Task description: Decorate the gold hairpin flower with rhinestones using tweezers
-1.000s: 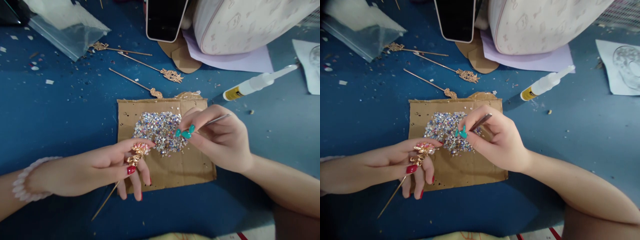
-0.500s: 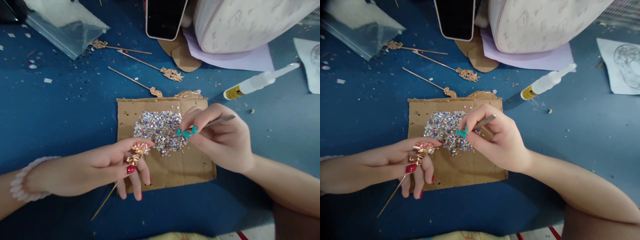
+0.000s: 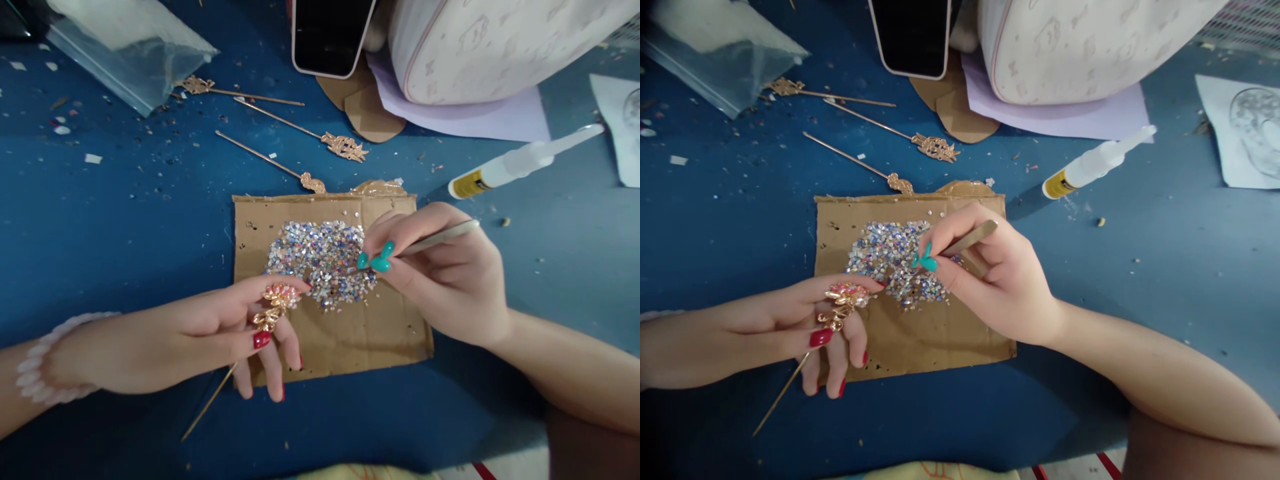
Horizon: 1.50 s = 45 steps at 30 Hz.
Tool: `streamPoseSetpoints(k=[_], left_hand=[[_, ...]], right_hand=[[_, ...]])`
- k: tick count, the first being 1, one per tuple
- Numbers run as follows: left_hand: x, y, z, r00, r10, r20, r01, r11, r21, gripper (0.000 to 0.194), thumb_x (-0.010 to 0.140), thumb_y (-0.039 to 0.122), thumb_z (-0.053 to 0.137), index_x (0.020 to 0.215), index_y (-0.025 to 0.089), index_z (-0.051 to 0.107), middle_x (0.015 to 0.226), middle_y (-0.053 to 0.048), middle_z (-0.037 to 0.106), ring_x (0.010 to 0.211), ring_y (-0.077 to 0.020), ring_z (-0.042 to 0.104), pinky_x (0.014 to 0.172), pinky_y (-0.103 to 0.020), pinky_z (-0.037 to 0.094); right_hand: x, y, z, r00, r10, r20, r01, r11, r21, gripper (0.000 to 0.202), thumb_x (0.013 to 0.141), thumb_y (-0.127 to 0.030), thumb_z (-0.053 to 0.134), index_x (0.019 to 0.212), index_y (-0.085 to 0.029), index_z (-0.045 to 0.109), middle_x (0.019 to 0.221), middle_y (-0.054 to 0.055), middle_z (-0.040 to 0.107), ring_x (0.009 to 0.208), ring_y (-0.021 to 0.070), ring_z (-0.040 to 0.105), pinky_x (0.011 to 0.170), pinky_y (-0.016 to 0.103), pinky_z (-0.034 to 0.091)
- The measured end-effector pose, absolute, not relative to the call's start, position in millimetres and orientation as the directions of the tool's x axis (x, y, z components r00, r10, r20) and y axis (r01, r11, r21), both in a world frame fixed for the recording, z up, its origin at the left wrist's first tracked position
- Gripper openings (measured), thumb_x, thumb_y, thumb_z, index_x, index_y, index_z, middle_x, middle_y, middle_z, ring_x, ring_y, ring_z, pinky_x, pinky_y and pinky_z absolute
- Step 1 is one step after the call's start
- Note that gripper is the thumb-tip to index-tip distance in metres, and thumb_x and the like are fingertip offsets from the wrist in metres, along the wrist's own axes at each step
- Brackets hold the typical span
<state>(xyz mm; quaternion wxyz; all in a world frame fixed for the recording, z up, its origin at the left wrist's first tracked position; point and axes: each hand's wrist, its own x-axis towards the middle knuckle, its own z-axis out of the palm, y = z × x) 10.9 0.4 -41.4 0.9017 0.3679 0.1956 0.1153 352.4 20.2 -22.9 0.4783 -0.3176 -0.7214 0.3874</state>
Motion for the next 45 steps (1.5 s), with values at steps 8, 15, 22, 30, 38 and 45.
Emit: streamPoseSetpoints(k=[8,15,22,30,38,45], left_hand=[[18.0,8.9,-16.4,0.884,0.268,-0.384,0.046,0.766,0.641,0.046,0.130,0.046,0.071,0.173,0.038,0.059,0.132,-0.006,0.085,0.114,-0.0222,0.093,0.090,-0.023,0.071],[23.2,18.7,-25.2,0.917,0.184,-0.355,0.066,0.806,0.588,0.013,0.129,0.039,0.070,0.131,0.026,0.071,0.120,-0.003,0.089,0.097,-0.0178,0.094,0.070,-0.015,0.067],[29.5,22.9,-26.1,0.907,0.192,-0.374,0.068,0.810,0.582,0.021,0.124,0.042,0.081,0.114,0.025,0.085,0.108,-0.003,0.093,0.092,-0.0201,0.097,0.069,-0.014,0.069],[33.1,19.0,-29.9,0.911,0.225,-0.347,0.049,0.774,0.631,0.019,0.123,0.045,0.081,0.117,0.027,0.084,0.121,-0.006,0.096,0.100,-0.0278,0.099,0.072,-0.024,0.075],[41.1,13.4,-20.8,0.873,0.288,-0.393,0.063,0.733,0.677,0.016,0.111,0.036,0.093,0.111,0.027,0.080,0.111,-0.003,0.094,0.094,-0.0267,0.098,0.064,-0.022,0.068],[42.9,12.9,-7.2,0.794,0.303,-0.526,0.143,0.749,0.647,0.017,0.105,0.029,0.095,0.102,0.027,0.079,0.098,0.002,0.094,0.075,-0.0209,0.093,0.068,-0.027,0.067]], right_hand=[[357.3,23.4,-15.4,-0.422,0.784,0.456,0.161,0.560,-0.813,0.026,0.109,-0.005,0.079,0.117,-0.029,0.076,0.099,-0.001,0.084,0.091,0.0176,0.085,0.085,0.033,0.074],[364.1,21.3,-1.2,-0.699,0.484,0.527,0.287,0.864,-0.413,0.024,0.117,-0.004,0.065,0.124,-0.020,0.082,0.117,0.008,0.090,0.114,0.0218,0.084,0.098,0.039,0.074],[346.0,8.2,-5.3,-0.764,0.346,0.545,0.271,0.938,-0.217,0.021,0.113,-0.007,0.081,0.116,-0.025,0.090,0.108,0.002,0.088,0.110,0.0186,0.080,0.095,0.036,0.068],[341.2,10.5,-7.5,-0.804,0.254,0.537,0.196,0.967,-0.164,0.019,0.111,-0.014,0.085,0.109,-0.031,0.093,0.108,-0.002,0.089,0.104,0.0169,0.078,0.088,0.036,0.071],[338.4,5.6,-17.5,-0.760,0.236,0.606,0.240,0.968,-0.076,0.019,0.119,-0.025,0.080,0.110,-0.038,0.091,0.098,-0.009,0.093,0.089,0.0142,0.080,0.092,0.033,0.071],[331.9,-27.5,-17.2,-0.668,0.527,0.525,0.445,0.849,-0.285,0.020,0.119,-0.015,0.080,0.122,-0.033,0.089,0.108,-0.009,0.095,0.095,0.0127,0.084,0.121,0.034,0.066]])
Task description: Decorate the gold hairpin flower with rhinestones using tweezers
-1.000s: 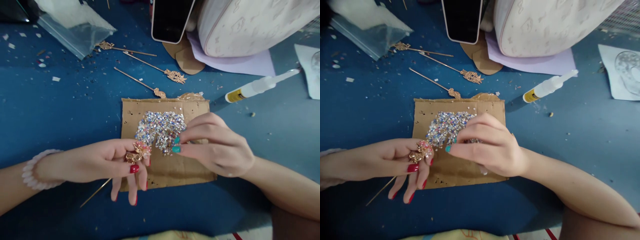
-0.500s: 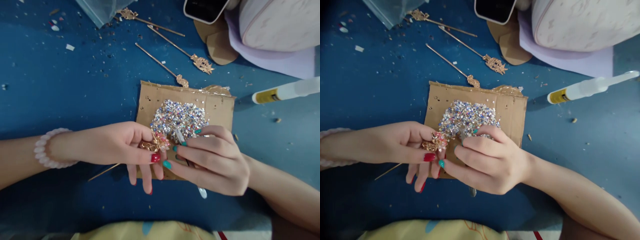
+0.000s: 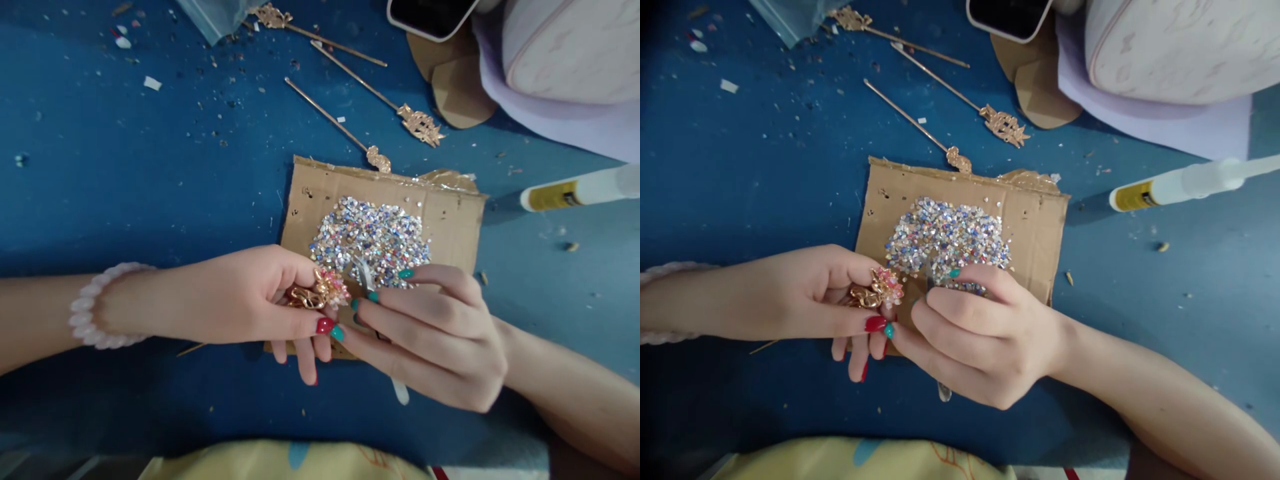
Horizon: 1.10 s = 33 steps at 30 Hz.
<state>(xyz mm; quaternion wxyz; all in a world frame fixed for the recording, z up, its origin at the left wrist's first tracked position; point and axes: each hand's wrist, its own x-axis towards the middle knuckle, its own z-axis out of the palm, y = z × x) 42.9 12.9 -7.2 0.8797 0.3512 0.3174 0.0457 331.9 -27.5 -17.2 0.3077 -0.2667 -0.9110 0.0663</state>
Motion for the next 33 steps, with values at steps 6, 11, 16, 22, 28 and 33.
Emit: streamPoseSetpoints(k=[6,11,16,22,28,33], left_hand=[[43.6,13.7,-1.4,0.785,0.286,-0.550,0.157,0.767,0.622,0.022,0.105,0.035,0.098,0.099,0.026,0.078,0.097,0.002,0.093,0.073,-0.0198,0.092,0.065,-0.026,0.063],[43.7,12.8,-7.1,0.803,0.292,-0.519,0.142,0.752,0.643,0.015,0.107,0.026,0.091,0.100,0.026,0.078,0.099,0.002,0.093,0.071,-0.0181,0.091,0.065,-0.026,0.062],[44.0,12.8,-10.0,0.824,0.305,-0.477,0.118,0.731,0.672,0.017,0.108,0.029,0.090,0.099,0.026,0.076,0.099,0.000,0.094,0.072,-0.0208,0.092,0.061,-0.027,0.062],[45.5,10.7,-12.4,0.809,0.341,-0.479,0.097,0.726,0.681,0.019,0.107,0.031,0.092,0.099,0.026,0.076,0.096,0.001,0.093,0.066,-0.0185,0.090,0.058,-0.025,0.062],[43.9,11.4,-16.1,0.839,0.316,-0.444,0.089,0.724,0.684,0.017,0.108,0.031,0.090,0.100,0.028,0.075,0.099,0.000,0.095,0.071,-0.0218,0.093,0.058,-0.026,0.064],[38.3,10.3,-18.4,0.847,0.308,-0.433,0.089,0.721,0.687,0.010,0.115,0.029,0.080,0.106,0.028,0.077,0.111,-0.002,0.098,0.075,-0.0216,0.094,0.063,-0.026,0.067]], right_hand=[[336.4,-15.8,-19.7,-0.757,0.330,0.564,0.305,0.942,-0.141,0.026,0.117,-0.014,0.079,0.110,-0.036,0.092,0.110,-0.010,0.094,0.097,0.0127,0.082,0.106,0.035,0.069],[340.9,-0.4,-24.6,-0.772,0.281,0.570,0.273,0.957,-0.102,0.025,0.118,-0.020,0.079,0.106,-0.037,0.092,0.109,-0.010,0.093,0.100,0.0133,0.080,0.107,0.035,0.069],[339.9,-5.4,-22.8,-0.776,0.232,0.586,0.234,0.969,-0.074,0.026,0.119,-0.017,0.077,0.107,-0.034,0.092,0.109,-0.007,0.094,0.101,0.0146,0.080,0.105,0.035,0.067],[338.3,-2.6,-22.8,-0.776,0.208,0.595,0.222,0.974,-0.052,0.027,0.118,-0.018,0.080,0.100,-0.035,0.091,0.110,-0.008,0.093,0.100,0.0133,0.080,0.101,0.034,0.066],[337.9,-4.3,-32.5,-0.728,0.201,0.656,0.196,0.977,-0.082,0.019,0.108,-0.018,0.091,0.094,-0.030,0.091,0.116,0.000,0.091,0.111,0.0179,0.078,0.097,0.041,0.066],[337.3,-8.6,-35.9,-0.712,0.199,0.673,0.247,0.969,-0.025,0.018,0.107,-0.023,0.094,0.093,-0.034,0.089,0.110,-0.006,0.090,0.109,0.0146,0.076,0.094,0.037,0.069]])
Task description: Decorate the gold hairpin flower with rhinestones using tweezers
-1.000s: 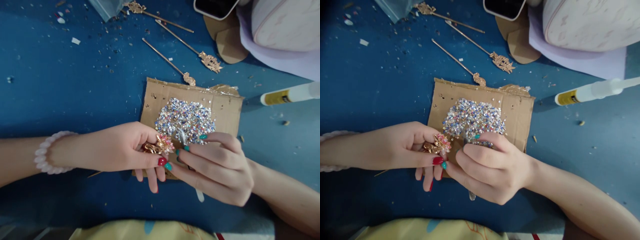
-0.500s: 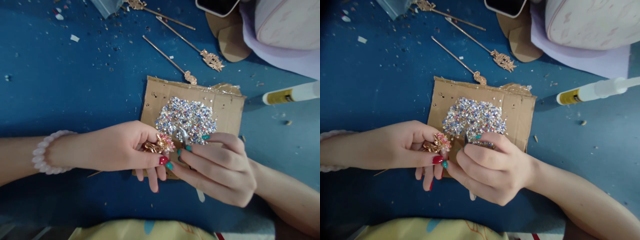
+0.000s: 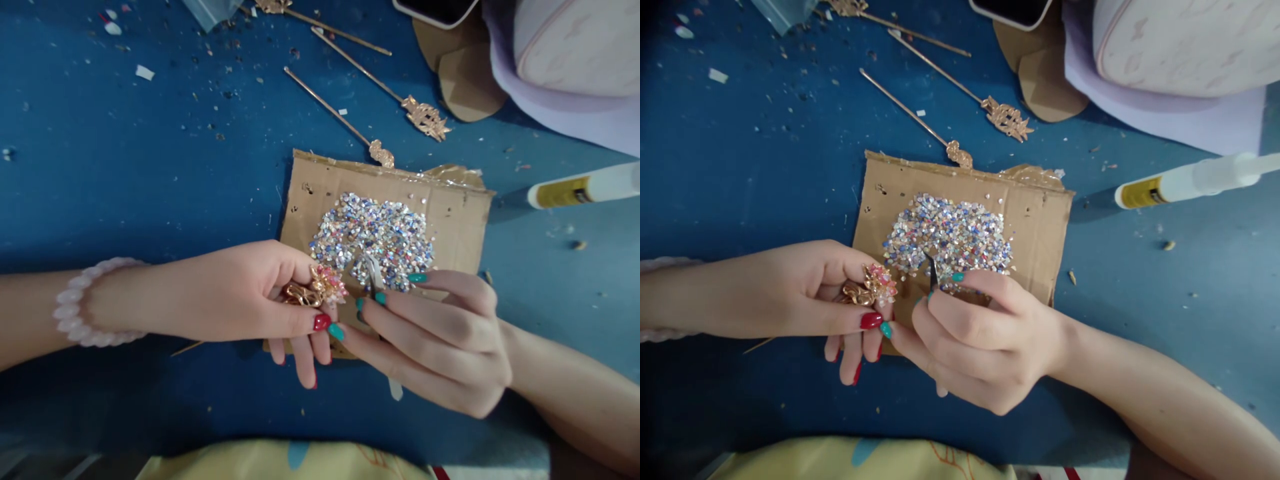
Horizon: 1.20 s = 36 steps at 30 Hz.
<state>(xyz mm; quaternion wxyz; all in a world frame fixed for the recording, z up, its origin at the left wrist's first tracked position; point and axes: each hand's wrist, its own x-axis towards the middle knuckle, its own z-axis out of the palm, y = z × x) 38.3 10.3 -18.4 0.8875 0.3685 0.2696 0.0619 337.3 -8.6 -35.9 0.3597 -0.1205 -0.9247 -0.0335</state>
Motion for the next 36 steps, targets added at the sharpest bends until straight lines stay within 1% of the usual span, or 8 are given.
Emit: streamPoseSetpoints(k=[4,8,12,15,20,25,31,36], left_hand=[[37.5,6.5,-25.2,0.860,0.330,-0.389,0.027,0.732,0.681,0.013,0.119,0.032,0.075,0.107,0.030,0.077,0.107,0.000,0.097,0.083,-0.0234,0.096,0.059,-0.023,0.062],[41.4,7.0,-23.6,0.843,0.308,-0.442,0.061,0.761,0.646,0.017,0.112,0.030,0.084,0.100,0.029,0.072,0.096,0.002,0.094,0.072,-0.0214,0.093,0.057,-0.022,0.059],[43.4,7.9,-14.8,0.820,0.296,-0.490,0.086,0.783,0.616,0.021,0.100,0.018,0.088,0.097,0.030,0.070,0.091,0.008,0.094,0.074,-0.0188,0.093,0.057,-0.017,0.056],[42.3,6.7,-12.3,0.784,0.304,-0.541,0.113,0.788,0.606,0.020,0.099,0.013,0.081,0.098,0.030,0.072,0.092,0.012,0.094,0.083,-0.0187,0.096,0.066,-0.016,0.059],[40.2,10.2,-11.6,0.816,0.274,-0.509,0.145,0.755,0.639,0.019,0.098,0.024,0.088,0.101,0.030,0.069,0.100,0.004,0.098,0.090,-0.0292,0.099,0.074,-0.027,0.069],[39.7,22.0,7.0,0.735,0.150,-0.661,0.337,0.766,0.548,0.017,0.107,0.024,0.087,0.112,0.030,0.071,0.107,0.006,0.097,0.094,-0.0260,0.098,0.097,-0.033,0.071],[39.6,29.1,10.6,0.753,0.100,-0.650,0.337,0.791,0.512,0.029,0.103,0.028,0.099,0.108,0.029,0.071,0.111,0.003,0.098,0.105,-0.0273,0.098,0.098,-0.033,0.072],[37.3,24.9,0.4,0.779,0.124,-0.615,0.281,0.808,0.518,0.024,0.109,0.031,0.095,0.110,0.029,0.072,0.112,0.002,0.098,0.116,-0.0300,0.097,0.100,-0.035,0.072]], right_hand=[[336.7,-6.5,-33.8,-0.731,0.195,0.654,0.253,0.968,-0.006,0.025,0.113,-0.020,0.087,0.094,-0.036,0.090,0.111,-0.007,0.091,0.112,0.0139,0.077,0.094,0.035,0.068],[333.5,-4.0,-27.2,-0.735,0.182,0.653,0.254,0.967,0.015,0.037,0.110,-0.007,0.084,0.091,-0.038,0.089,0.106,-0.010,0.092,0.103,0.0125,0.079,0.085,0.028,0.067],[332.0,-5.3,-23.8,-0.742,0.190,0.643,0.229,0.973,-0.023,0.033,0.114,-0.016,0.084,0.089,-0.037,0.088,0.106,-0.007,0.093,0.102,0.0121,0.081,0.079,0.025,0.065],[332.8,-8.0,-28.7,-0.751,0.145,0.645,0.228,0.973,0.047,0.031,0.112,-0.013,0.085,0.092,-0.036,0.091,0.109,-0.006,0.092,0.109,0.0123,0.077,0.082,0.026,0.067],[333.8,-10.6,-35.8,-0.744,0.137,0.654,0.260,0.961,0.094,0.027,0.110,-0.013,0.086,0.095,-0.034,0.093,0.109,-0.003,0.086,0.110,0.0142,0.073,0.090,0.031,0.064],[333.6,-10.4,-33.7,-0.757,0.124,0.641,0.263,0.957,0.126,0.025,0.113,-0.016,0.083,0.097,-0.033,0.092,0.108,-0.002,0.083,0.107,0.0144,0.071,0.099,0.034,0.059],[334.2,-7.0,-24.1,-0.750,0.126,0.650,0.275,0.952,0.133,0.031,0.116,-0.015,0.080,0.097,-0.036,0.092,0.096,-0.005,0.078,0.096,0.0133,0.063,0.095,0.031,0.055],[340.0,-6.2,-8.3,-0.876,0.127,0.465,0.216,0.966,0.143,0.029,0.115,-0.014,0.080,0.107,-0.037,0.096,0.101,-0.004,0.083,0.105,0.0145,0.064,0.098,0.033,0.053]])
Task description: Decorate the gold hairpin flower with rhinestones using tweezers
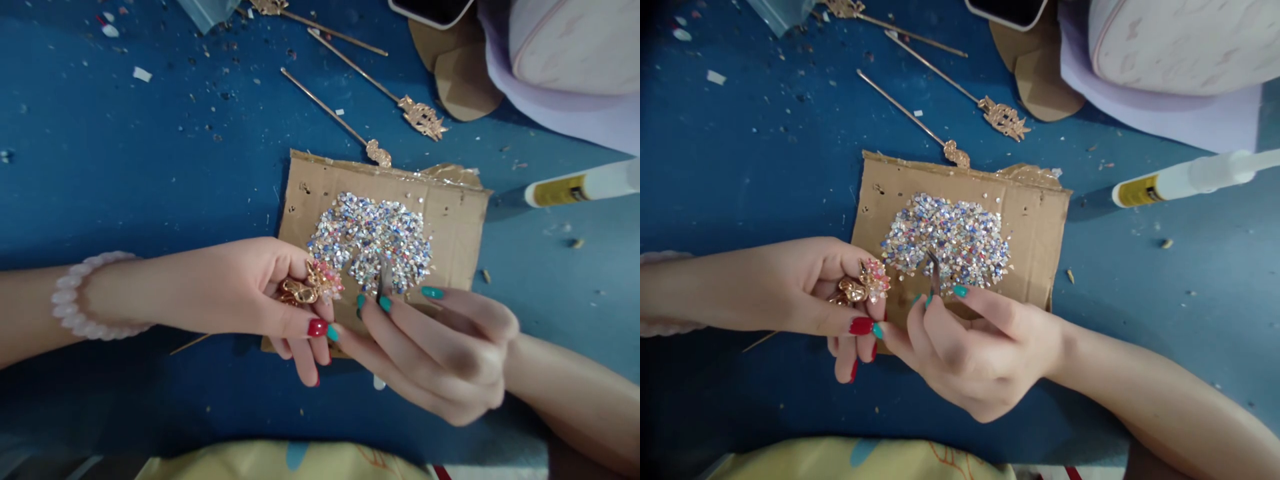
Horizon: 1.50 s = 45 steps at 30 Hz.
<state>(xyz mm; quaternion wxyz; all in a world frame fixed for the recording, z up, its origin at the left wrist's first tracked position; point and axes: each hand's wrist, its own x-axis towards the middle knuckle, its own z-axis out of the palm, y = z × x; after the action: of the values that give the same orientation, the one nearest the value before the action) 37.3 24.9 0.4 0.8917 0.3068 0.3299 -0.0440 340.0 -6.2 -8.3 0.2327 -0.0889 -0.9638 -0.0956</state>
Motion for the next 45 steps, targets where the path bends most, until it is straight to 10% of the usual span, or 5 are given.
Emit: streamPoseSetpoints(k=[14,35,45], left_hand=[[32.2,17.5,-18.8,0.879,0.171,-0.445,0.122,0.821,0.557,0.016,0.117,0.026,0.087,0.111,0.031,0.073,0.097,0.007,0.096,0.079,-0.0165,0.095,0.081,-0.023,0.068],[36.4,23.0,2.4,0.769,0.102,-0.631,0.277,0.837,0.472,0.038,0.096,0.030,0.108,0.104,0.030,0.071,0.105,0.008,0.097,0.116,-0.0289,0.097,0.103,-0.032,0.071],[34.0,15.2,-8.4,0.798,0.147,-0.584,0.179,0.868,0.464,0.025,0.111,0.031,0.096,0.103,0.028,0.072,0.104,0.008,0.098,0.110,-0.0239,0.097,0.100,-0.029,0.069]], right_hand=[[343.0,-4.6,-7.9,-0.867,0.120,0.484,0.223,0.961,0.161,0.021,0.117,-0.023,0.083,0.109,-0.039,0.095,0.102,-0.008,0.084,0.104,0.0119,0.065,0.098,0.031,0.054],[345.8,-5.4,-2.6,-0.892,0.122,0.436,0.199,0.971,0.135,0.036,0.119,-0.012,0.071,0.109,-0.036,0.096,0.106,-0.006,0.087,0.105,0.0145,0.064,0.101,0.033,0.053],[343.3,-8.4,-6.2,-0.886,0.139,0.443,0.223,0.964,0.142,0.032,0.117,-0.015,0.077,0.105,-0.037,0.096,0.105,-0.007,0.087,0.106,0.0139,0.065,0.102,0.032,0.055]])
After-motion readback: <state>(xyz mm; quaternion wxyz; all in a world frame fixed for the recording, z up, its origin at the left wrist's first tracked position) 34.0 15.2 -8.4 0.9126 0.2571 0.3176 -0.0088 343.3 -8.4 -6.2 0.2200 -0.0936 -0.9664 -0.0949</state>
